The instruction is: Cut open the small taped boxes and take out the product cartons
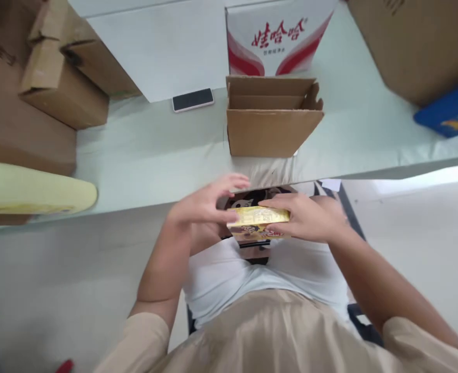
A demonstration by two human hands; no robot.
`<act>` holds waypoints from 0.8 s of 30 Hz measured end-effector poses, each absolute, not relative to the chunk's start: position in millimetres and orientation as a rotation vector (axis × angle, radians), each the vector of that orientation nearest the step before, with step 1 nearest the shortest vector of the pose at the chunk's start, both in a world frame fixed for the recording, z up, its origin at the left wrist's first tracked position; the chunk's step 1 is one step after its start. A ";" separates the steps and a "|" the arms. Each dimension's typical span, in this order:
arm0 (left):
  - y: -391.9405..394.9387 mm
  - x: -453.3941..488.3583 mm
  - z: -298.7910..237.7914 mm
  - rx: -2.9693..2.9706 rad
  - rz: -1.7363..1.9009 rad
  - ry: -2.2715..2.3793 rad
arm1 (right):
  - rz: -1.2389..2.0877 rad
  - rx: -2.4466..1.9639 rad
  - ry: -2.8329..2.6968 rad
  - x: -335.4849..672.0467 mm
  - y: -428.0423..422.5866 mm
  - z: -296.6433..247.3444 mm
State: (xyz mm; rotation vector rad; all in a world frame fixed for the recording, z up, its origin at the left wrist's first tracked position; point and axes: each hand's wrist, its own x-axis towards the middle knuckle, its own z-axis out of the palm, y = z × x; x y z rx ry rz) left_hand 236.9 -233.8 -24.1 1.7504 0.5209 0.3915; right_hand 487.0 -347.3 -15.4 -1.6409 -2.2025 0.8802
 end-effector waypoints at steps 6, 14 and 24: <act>-280.7 220.1 -40.2 1.732 -0.003 0.802 | 1.064 -1.476 -1.900 474.4 -326.9 -12.6; -373.7 206.9 -117.0 0.644 0.793 1.172 | 1.536 -1.505 -1.234 464.7 -393.1 -117.4; -238.7 202.6 -26.3 1.017 1.039 1.444 | 1.435 -1.410 -1.163 370.9 -248.6 -35.1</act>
